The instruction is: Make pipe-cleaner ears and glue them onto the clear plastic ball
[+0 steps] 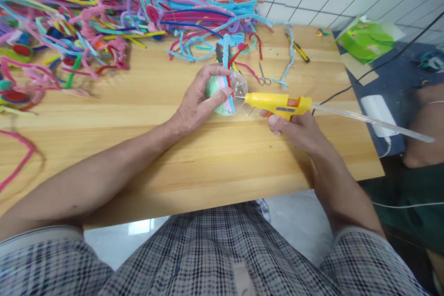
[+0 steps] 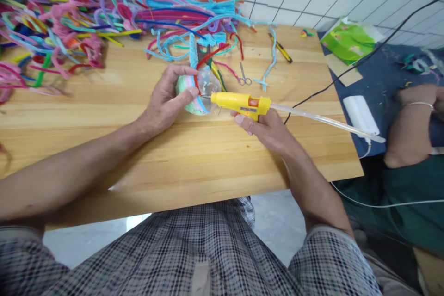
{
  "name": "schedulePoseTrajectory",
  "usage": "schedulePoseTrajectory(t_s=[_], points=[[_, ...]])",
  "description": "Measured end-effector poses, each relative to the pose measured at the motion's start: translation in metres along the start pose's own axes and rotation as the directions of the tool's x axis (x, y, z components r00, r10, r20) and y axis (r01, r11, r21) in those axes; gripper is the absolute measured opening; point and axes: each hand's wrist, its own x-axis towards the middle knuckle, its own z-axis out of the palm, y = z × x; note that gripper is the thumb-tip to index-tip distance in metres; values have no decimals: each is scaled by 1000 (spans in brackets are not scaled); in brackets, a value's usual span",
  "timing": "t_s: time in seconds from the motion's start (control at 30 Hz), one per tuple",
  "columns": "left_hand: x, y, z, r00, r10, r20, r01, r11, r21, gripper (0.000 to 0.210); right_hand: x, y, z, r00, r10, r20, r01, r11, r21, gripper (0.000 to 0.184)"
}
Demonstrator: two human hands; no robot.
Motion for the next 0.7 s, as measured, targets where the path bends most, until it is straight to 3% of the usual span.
schedulePoseTrajectory(t_s=[0.3,0.7], points=[[-1,0,1,1000,-11,8,10,1000,16,53,0,0,-4,999,-38,-9,38,999,-10,56],[0,0,2,1000,-5,3,5,1000,10,51,-1,-3,1,1000,11,20,-10,1000,-21,55]])
